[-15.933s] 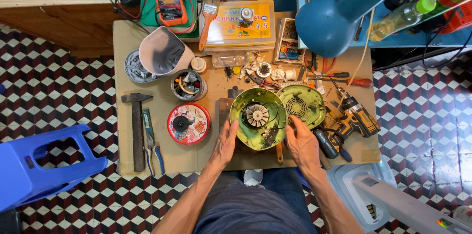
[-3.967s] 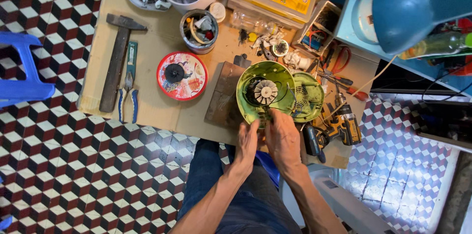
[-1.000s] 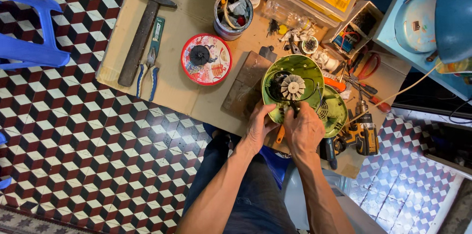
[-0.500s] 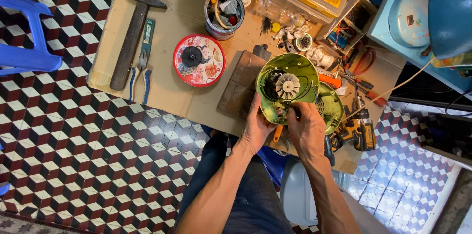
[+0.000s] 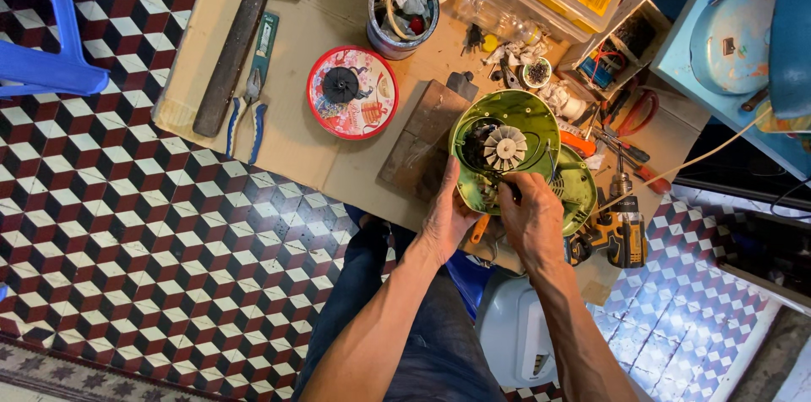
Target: The person works on a disassembled green electric fan motor assembly on a cluttered workbench. They manipulate the internal wiring and components with their hands, occasionally picking up and setting down the fan housing and other small parts.
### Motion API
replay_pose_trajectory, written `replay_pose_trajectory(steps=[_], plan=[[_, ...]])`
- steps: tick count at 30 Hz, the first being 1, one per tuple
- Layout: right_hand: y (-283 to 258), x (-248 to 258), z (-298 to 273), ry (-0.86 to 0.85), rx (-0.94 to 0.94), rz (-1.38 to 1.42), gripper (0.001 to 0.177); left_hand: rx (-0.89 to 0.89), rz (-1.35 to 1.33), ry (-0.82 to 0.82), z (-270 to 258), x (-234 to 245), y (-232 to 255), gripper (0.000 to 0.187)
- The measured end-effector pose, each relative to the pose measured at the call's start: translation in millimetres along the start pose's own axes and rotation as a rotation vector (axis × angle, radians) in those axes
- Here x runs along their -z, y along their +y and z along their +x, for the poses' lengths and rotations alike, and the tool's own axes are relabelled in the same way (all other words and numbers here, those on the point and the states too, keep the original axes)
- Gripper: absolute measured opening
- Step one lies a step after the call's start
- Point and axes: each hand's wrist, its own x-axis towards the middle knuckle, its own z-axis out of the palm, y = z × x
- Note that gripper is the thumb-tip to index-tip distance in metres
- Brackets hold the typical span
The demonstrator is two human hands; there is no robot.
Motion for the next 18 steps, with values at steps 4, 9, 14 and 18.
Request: replay_pose_trajectory(steps=[4,9,14,18], plan=[[-1.9,-2.8,-1.5,0.055,0.132,-0.058,0.013,0.016,0.013,0.042,-1.5,-0.6,1.4,0.087],[-2.5,-2.3,-2.3,0.031,0.166,-0.044,0.012,0.018,0.025,0.057,-2.4,-1.4,2.8,0.090],[-2.3,-4.7,2.9,0.008,0.104,-0.130,0.012,0.019,0.058,0.069,-2.3,-0.5,2.6,0.092],[-2.2,-2.3,1.5,0.011,0.083,-0.055,0.014,0.014,0.035,0.065,-1.1,-1.1,2.2,0.091]])
